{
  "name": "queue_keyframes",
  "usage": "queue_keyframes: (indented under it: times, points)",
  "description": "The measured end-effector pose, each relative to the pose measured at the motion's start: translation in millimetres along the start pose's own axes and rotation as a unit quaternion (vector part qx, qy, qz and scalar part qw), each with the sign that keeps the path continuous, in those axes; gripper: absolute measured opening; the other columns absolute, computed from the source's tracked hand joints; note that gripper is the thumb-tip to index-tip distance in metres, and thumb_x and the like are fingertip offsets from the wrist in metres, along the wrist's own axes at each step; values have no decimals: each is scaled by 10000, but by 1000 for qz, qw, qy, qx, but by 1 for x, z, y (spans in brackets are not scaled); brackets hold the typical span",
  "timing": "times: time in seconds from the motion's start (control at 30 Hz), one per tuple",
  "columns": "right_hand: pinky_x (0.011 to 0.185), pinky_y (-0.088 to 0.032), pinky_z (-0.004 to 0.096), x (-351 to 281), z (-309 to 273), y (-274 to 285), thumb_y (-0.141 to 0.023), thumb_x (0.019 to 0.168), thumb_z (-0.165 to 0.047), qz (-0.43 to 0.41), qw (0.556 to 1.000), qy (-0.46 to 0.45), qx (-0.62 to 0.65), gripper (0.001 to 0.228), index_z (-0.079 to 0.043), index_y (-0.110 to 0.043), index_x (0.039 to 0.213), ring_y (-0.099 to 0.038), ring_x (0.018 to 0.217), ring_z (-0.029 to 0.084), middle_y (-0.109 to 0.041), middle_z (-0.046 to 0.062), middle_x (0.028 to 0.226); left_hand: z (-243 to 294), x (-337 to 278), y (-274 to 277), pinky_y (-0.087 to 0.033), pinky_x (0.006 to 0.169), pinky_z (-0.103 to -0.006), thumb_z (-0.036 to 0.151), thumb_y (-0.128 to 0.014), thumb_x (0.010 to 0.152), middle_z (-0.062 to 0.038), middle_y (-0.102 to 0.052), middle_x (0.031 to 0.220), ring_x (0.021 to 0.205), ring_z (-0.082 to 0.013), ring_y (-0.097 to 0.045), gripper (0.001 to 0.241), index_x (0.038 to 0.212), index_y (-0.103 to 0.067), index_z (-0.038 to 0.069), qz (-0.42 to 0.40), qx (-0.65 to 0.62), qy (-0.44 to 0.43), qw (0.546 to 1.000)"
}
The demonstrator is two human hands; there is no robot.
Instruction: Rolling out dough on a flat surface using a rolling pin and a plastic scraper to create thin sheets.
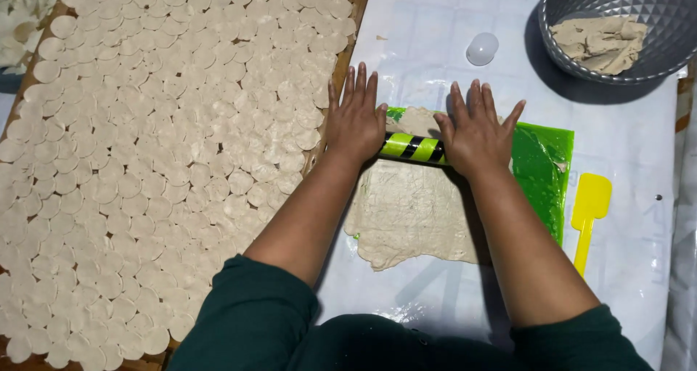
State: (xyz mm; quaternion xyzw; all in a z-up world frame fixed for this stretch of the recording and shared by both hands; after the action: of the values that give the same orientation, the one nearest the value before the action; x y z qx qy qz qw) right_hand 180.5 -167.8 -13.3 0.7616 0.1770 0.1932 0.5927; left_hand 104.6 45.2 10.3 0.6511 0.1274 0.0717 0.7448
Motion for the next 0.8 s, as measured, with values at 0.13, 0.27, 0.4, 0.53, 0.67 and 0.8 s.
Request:
queue_keyframes:
  times: [0.13,0.27,0.4,0.53,0.67,0.8]
  points:
    - [1121,123,726,33,7,-3,-285,1062,-568,-17,1000,-4,0,652,-216,-306,1610,-151,1547,273,-228,137,1679,1,35,7,54,1259,-515,411,-276,1060,-121,15,1729,1596,-255,30,687,1640,-119,78,-31,-7,14,999]
    - [1152,121,718,31,6,-1,-285,1073,-575,8,1000,1,-5,662,-201,-329,1618,-148,1576,251,-227,136,1700,3,28,12,65,1257,-513,413,-253,1054,-101,28,1719,1587,-241,43,686,1635,-92,86,-47,-3,18,999]
    - [1145,94,732,-7,-5,0,-323,1063,-563,10,1000,21,-5,647,-215,-362,1607,-158,1565,267,-248,133,1685,1,-8,8,59,1273,-526,421,-220,1083,-115,12,1723,1588,-257,29,667,1652,-104,94,-16,16,-12,1000]
    - [1192,53,737,-52,-12,-3,-383,1087,-521,42,999,30,-14,611,-224,-390,1620,-201,1598,278,-289,151,1702,0,-42,-6,59,1251,-523,449,-203,1068,-100,6,1716,1579,-254,30,670,1637,-107,107,-1,20,-6,1000]
    - [1170,27,747,-84,-18,1,-498,1025,-528,82,995,51,15,687,-147,-430,1593,-246,1574,346,-314,192,1680,-5,-74,-10,48,1262,-522,425,-245,1082,-107,-31,1725,1587,-268,5,655,1646,-134,112,31,-45,-36,998]
    - [1183,33,758,-113,-21,-2,-589,955,-520,89,993,24,73,723,-122,-441,1539,-248,1577,331,-314,170,1670,-6,-106,-16,27,1262,-525,348,-308,1087,-138,-50,1733,1591,-281,-14,636,1643,-161,75,51,-79,-11,995]
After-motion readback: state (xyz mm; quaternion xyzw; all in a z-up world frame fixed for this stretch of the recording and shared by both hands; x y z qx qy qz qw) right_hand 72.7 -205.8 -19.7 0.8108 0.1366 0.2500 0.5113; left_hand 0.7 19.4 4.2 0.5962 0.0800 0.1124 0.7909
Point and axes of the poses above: each hand's wrist, its own x-axis towards the middle knuckle, its own y-axis out of the back of the hand, z = x × y, the point moved 1 cm from there along x, towards the middle knuckle
